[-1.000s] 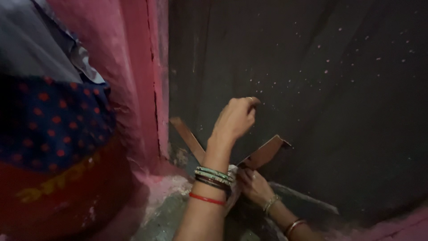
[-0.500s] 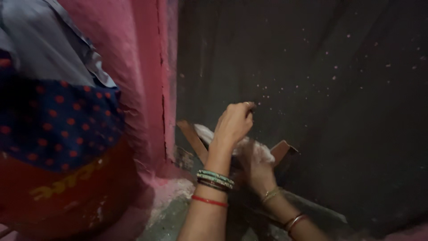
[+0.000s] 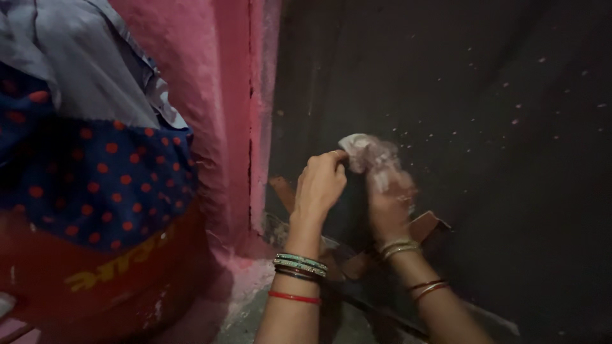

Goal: The person cleans a dark wooden door with a cloth, wiping the panels and the latch mechanism.

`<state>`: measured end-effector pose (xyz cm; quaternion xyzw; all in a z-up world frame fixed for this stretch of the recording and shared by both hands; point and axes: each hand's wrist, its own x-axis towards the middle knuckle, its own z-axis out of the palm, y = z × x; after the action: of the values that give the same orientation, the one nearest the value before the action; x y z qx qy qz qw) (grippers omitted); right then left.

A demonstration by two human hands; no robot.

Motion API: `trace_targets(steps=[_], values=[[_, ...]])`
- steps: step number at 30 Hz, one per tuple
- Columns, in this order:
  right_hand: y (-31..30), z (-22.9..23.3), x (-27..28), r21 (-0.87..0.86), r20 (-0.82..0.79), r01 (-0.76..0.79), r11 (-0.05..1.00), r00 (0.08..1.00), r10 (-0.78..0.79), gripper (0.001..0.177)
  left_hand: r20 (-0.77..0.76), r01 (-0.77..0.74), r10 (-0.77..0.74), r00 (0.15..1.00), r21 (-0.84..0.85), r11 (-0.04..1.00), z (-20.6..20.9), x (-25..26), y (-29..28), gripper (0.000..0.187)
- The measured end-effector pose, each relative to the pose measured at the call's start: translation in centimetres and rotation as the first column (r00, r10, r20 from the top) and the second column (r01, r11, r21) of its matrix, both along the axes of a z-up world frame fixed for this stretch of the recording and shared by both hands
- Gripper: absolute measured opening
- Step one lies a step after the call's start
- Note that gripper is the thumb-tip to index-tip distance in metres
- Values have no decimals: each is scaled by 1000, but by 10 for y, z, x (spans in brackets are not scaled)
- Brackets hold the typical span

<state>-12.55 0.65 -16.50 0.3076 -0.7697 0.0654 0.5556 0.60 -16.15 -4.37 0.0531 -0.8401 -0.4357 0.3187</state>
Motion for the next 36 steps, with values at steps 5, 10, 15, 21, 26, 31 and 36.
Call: trace_targets(steps=[5, 10, 15, 21, 26, 31, 36], values=[[-19, -124, 25, 654, 93, -146, 742, 989, 113, 44, 8, -43, 43, 999, 16, 999, -7, 2, -15, 32], [-58, -29, -3, 493, 132, -190, 849, 981, 142, 34, -27, -59, 60, 998, 32, 998, -12, -1, -39, 32], [-111, 51, 6, 29, 80, -396, 918, 916, 392, 36, -102, -162, 175, 979, 128, 978, -21, -8, -40, 34], [-84, -51, 10, 220, 384, -405, 887, 872, 303, 33, -54, -272, 280, 959, 122, 955, -26, -9, -42, 34], [-12, -105, 25, 636, 402, -284, 717, 916, 7, 28, 87, -218, 209, 974, 121, 968, -3, 4, -33, 35], [-36, -69, 26, 544, 352, -88, 834, 927, -131, 26, -50, -129, 132, 990, 67, 989, -12, 0, -31, 33], [-26, -94, 27, 572, 271, -299, 763, 948, 169, 28, 5, -136, 135, 991, 22, 991, -21, -2, -29, 34]])
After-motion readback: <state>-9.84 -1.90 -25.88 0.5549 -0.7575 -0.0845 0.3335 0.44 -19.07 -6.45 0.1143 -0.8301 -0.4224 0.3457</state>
